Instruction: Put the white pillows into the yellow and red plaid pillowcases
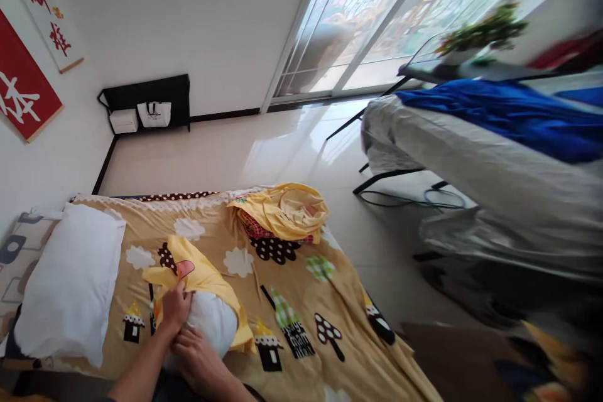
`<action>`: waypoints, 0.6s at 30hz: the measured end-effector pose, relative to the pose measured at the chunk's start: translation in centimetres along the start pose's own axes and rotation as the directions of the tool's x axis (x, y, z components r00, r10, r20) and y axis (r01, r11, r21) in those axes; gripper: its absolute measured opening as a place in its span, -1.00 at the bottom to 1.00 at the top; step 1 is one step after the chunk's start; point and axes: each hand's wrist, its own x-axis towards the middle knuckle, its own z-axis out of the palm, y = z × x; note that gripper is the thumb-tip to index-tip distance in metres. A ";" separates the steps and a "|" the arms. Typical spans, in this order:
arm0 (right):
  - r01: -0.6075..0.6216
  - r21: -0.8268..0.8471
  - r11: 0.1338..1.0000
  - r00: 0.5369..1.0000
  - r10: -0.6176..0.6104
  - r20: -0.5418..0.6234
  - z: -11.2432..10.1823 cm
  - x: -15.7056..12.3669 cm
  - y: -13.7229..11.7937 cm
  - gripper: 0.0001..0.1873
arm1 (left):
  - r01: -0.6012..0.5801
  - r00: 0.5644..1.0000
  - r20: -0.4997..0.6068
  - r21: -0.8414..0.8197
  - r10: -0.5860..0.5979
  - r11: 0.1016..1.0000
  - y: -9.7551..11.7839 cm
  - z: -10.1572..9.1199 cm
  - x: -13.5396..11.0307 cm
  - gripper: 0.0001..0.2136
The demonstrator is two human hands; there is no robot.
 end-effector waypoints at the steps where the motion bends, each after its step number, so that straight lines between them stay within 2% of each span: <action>1: 0.015 -0.008 1.000 0.999 -0.015 0.028 -0.2 0.5 -0.1 -0.68 | -0.049 0.999 0.008 -0.030 0.049 0.998 0.4 0.0 0.3 -0.80; 3: -0.004 -0.019 1.000 0.999 0.005 0.035 -0.9 1.2 0.6 -0.56 | -0.128 0.992 0.012 -0.086 0.129 0.988 0.4 -0.1 0.7 -0.85; 5: 0.006 -0.008 1.000 1.000 -0.006 0.028 -1.7 1.2 1.9 -0.41 | -0.154 0.988 -0.005 -0.122 0.155 0.981 -0.7 -0.5 0.9 -0.86; 9: 0.022 0.005 1.000 0.999 -0.022 0.034 -2.4 0.1 3.6 -0.25 | -0.101 0.994 -0.053 -0.136 0.095 0.986 -3.5 -0.6 0.6 -0.89; 13: 0.003 0.028 1.000 0.996 -0.006 0.086 -2.1 -0.3 3.9 -0.08 | -0.070 0.996 -0.060 -0.154 0.062 0.986 -4.4 0.3 -0.1 -0.93; 15: 0.014 0.046 0.999 0.993 -0.020 0.117 -2.0 -0.1 4.0 -0.06 | -0.064 0.997 -0.055 -0.165 0.056 0.984 -4.3 0.9 -0.4 -0.92; 18: 0.031 0.043 0.999 0.994 -0.035 0.102 -2.0 0.8 4.5 -0.11 | -0.033 0.998 -0.055 -0.185 0.023 0.982 -4.1 1.3 -1.2 -0.88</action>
